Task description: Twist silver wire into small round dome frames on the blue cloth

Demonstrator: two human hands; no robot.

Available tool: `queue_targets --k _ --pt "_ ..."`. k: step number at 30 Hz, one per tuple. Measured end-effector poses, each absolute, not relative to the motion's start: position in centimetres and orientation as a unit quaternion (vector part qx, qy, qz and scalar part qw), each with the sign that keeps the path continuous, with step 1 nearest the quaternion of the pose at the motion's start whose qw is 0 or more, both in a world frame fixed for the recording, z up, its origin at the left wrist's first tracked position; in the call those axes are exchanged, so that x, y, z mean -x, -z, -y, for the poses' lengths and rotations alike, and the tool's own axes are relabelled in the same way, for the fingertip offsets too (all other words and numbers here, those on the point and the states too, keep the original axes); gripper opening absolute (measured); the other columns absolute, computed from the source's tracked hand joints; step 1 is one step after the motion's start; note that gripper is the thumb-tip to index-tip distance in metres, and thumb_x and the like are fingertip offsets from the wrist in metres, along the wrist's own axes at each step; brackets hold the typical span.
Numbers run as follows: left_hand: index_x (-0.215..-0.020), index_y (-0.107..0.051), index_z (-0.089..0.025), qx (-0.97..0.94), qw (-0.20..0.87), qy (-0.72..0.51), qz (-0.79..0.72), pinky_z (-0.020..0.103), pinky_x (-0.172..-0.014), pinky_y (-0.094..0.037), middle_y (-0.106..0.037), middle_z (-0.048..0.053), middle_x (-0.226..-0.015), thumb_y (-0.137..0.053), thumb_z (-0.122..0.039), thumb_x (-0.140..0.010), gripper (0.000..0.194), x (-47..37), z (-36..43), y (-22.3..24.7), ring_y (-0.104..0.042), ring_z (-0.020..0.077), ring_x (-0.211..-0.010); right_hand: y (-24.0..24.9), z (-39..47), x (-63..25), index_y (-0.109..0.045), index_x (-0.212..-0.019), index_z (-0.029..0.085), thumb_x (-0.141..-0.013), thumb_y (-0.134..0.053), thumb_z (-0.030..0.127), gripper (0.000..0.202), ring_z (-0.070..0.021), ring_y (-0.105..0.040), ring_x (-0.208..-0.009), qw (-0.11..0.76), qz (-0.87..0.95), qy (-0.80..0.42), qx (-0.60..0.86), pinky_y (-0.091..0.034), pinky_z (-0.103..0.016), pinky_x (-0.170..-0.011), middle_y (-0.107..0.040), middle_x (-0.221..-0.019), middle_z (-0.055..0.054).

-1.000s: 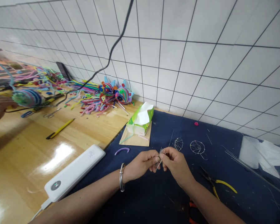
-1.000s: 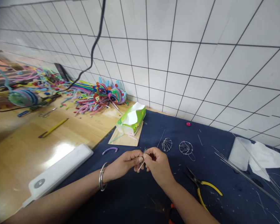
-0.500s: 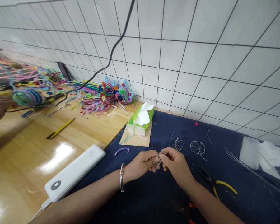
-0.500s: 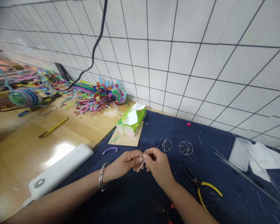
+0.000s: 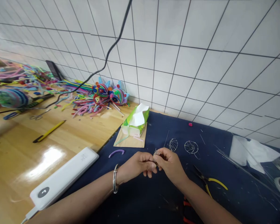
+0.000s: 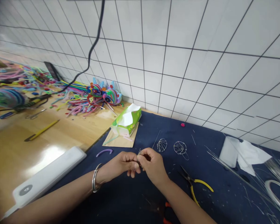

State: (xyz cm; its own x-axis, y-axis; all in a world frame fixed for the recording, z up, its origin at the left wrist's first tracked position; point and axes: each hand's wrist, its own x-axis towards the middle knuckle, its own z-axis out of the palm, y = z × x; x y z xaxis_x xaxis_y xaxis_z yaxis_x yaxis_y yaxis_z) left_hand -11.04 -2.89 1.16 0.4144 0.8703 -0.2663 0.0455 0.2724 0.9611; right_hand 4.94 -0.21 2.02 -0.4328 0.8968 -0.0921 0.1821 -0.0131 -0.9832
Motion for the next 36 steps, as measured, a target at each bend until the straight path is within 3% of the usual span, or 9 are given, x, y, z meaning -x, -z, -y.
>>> queue_targets --k 6,10,11,13,18,26,31,36 --pt "-0.076 -0.055 -0.01 -0.512 0.663 -0.331 -0.434 0.02 -0.052 -0.039 -0.063 0.004 -0.069 -0.055 -0.034 -0.078 0.024 11.0 3.2 -1.3 -0.055 0.0089 -0.054 -4.8 -1.0 -7.0 -0.061 -0.079 0.02 -0.076 -0.051 0.029 0.014 -0.0108 -0.054 -0.062 0.278 0.736 -0.451 0.42 -0.042 -0.022 -0.058 -0.06 -0.071 0.001" --pt "-0.08 -0.054 -0.012 -0.489 0.652 -0.375 -0.442 0.023 -0.059 -0.043 -0.064 0.005 -0.075 -0.053 -0.035 -0.079 0.023 11.3 3.0 -1.5 -0.059 0.012 -0.063 -7.3 -5.9 -13.4 -0.062 -0.084 0.023 -0.081 -0.044 0.039 0.024 -0.0139 -0.055 -0.071 0.269 0.771 -0.193 0.544 -0.039 -0.025 -0.064 -0.062 -0.08 0.0" --pt "-0.082 -0.054 -0.013 -0.483 0.646 -0.387 -0.447 0.024 -0.061 -0.043 -0.065 0.005 -0.076 -0.053 -0.035 -0.079 0.023 11.4 2.9 -1.5 -0.06 0.0129 -0.066 -7.4 -7.4 -15.2 -0.061 -0.084 0.022 -0.082 -0.043 0.04 0.026 -0.0147 -0.055 -0.073 0.24 0.763 -0.124 0.588 -0.038 -0.026 -0.065 -0.062 -0.083 -0.002" --pt "-0.085 -0.054 -0.014 -0.473 0.633 -0.408 -0.458 0.025 -0.065 -0.043 -0.065 0.005 -0.079 -0.053 -0.035 -0.079 0.022 11.5 2.7 -1.6 -0.06 0.014 -0.071 -6.6 -10.1 -18.3 -0.061 -0.083 0.02 -0.082 -0.044 0.04 0.027 -0.0163 -0.055 -0.074 0.095 0.734 -0.035 0.672 -0.035 -0.026 -0.064 -0.062 -0.083 -0.005" --pt "-0.085 -0.056 -0.014 -0.47 0.609 -0.427 -0.474 0.025 -0.067 -0.042 -0.065 0.006 -0.082 -0.053 -0.034 -0.079 0.02 11.7 2.4 -1.5 -0.059 0.0146 -0.074 -2.2 -13.9 -21.9 -0.06 -0.078 0.014 -0.072 -0.058 0.041 0.028 -0.0185 -0.057 -0.073 0.01 0.702 -0.034 0.711 -0.034 -0.025 -0.06 -0.062 -0.077 -0.009" --pt "-0.077 -0.058 -0.014 -0.479 0.579 -0.452 -0.48 0.025 -0.07 -0.043 -0.064 0.006 -0.084 -0.055 -0.03 -0.078 0.016 11.9 2.3 -0.9 -0.059 0.0148 -0.077 1.1 -15.5 -22.7 -0.058 -0.089 0.011 -0.082 -0.046 0.034 0.027 -0.0216 -0.057 -0.086 -0.03 0.684 -0.036 0.728 -0.037 -0.028 -0.071 -0.061 -0.09 -0.015" --pt "-0.075 -0.059 -0.013 -0.509 0.545 -0.451 -0.49 0.026 -0.076 -0.042 -0.064 0.006 -0.084 -0.055 -0.03 -0.078 0.018 12.2 2.1 -0.8 -0.058 0.0149 -0.08 0.9 -15.0 -22.3 -0.058 -0.089 0.006 -0.079 -0.048 0.027 0.025 -0.0233 -0.056 -0.088 -0.021 0.696 -0.05 0.716 -0.037 -0.029 -0.074 -0.06 -0.093 -0.019" --pt "-0.077 -0.06 -0.013 -0.537 0.509 -0.437 -0.51 0.026 -0.077 -0.042 -0.064 0.006 -0.086 -0.053 -0.031 -0.079 0.02 12.5 2.0 -1.0 -0.056 0.0146 -0.082 -1.4 -12.2 -20.5 -0.059 -0.09 0.012 -0.079 -0.047 0.027 0.022 -0.0169 -0.056 -0.082 0.03 0.729 -0.069 0.68 -0.038 -0.024 -0.072 -0.063 -0.087 -0.009"
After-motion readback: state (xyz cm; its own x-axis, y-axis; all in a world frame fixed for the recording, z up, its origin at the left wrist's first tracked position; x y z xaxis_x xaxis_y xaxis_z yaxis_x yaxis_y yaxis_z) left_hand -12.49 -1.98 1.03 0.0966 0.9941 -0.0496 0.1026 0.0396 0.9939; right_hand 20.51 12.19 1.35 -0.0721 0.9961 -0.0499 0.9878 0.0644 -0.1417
